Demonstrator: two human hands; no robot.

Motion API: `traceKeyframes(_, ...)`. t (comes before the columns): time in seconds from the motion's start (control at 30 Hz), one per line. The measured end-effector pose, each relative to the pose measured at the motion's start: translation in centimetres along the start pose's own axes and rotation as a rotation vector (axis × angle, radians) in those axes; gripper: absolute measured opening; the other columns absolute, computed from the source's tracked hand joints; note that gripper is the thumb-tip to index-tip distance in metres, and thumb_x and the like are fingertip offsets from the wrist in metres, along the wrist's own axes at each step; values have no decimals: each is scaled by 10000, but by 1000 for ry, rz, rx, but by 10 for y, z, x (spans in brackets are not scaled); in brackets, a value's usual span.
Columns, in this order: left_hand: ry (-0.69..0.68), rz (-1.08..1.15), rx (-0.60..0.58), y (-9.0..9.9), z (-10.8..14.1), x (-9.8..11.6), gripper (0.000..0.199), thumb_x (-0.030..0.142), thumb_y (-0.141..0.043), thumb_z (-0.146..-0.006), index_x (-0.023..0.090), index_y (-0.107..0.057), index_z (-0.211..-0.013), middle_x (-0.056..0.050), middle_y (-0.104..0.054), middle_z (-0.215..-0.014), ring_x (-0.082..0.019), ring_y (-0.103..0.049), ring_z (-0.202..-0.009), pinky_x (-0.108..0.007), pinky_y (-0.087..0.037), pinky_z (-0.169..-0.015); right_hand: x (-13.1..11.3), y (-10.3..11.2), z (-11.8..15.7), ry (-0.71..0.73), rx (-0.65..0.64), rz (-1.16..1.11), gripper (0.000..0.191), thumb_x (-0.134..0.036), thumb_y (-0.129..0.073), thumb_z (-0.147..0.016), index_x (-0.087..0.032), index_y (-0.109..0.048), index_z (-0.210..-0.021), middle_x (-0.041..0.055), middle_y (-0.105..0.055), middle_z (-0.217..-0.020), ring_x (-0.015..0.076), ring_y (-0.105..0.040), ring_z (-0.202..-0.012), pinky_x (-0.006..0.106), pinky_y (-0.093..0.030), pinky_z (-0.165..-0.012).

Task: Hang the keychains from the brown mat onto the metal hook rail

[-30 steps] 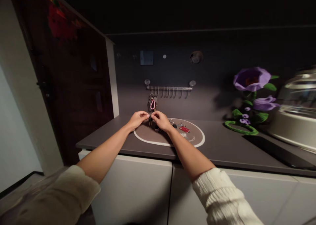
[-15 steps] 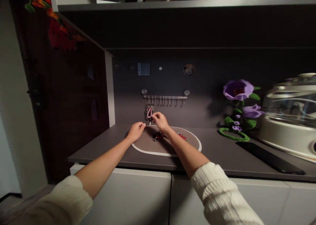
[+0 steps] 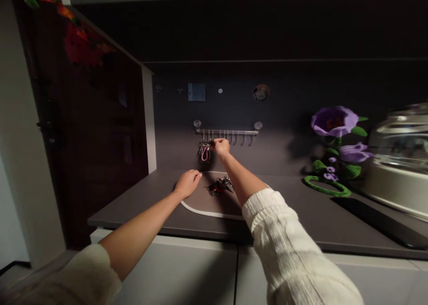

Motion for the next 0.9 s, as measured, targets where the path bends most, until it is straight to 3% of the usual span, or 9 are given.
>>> traceKeyframes(0.5, 15, -19, -44, 1, 1, 2, 329, 305, -314, -871, 178, -610, -802, -86, -624, -862, -167, -559, -791, -268, -365, -678, 5, -8, -23, -93, 56, -37, 135, -113, -503, -746, -139, -499, -614, -7, -510, -491, 74, -504, -445, 238, -515, -502)
traceKeyframes(0.9, 16, 2, -44, 0, -1, 1, 312, 291, -330, -863, 174, -610, -792, -84, -622, -850, -170, -553, -805, -273, -369, -703, 14, -6, -18, -96, -30, 7, 116, -86, -501, -726, -129, -512, -619, -3, -526, -497, 79, -508, -451, 240, -501, -495)
Point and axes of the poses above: each hand's wrist, its own z-axis away from the middle knuckle, its own y-axis out of the back of the hand, x = y × z, the point moved 3 cm from there along -z, towards the middle knuckle
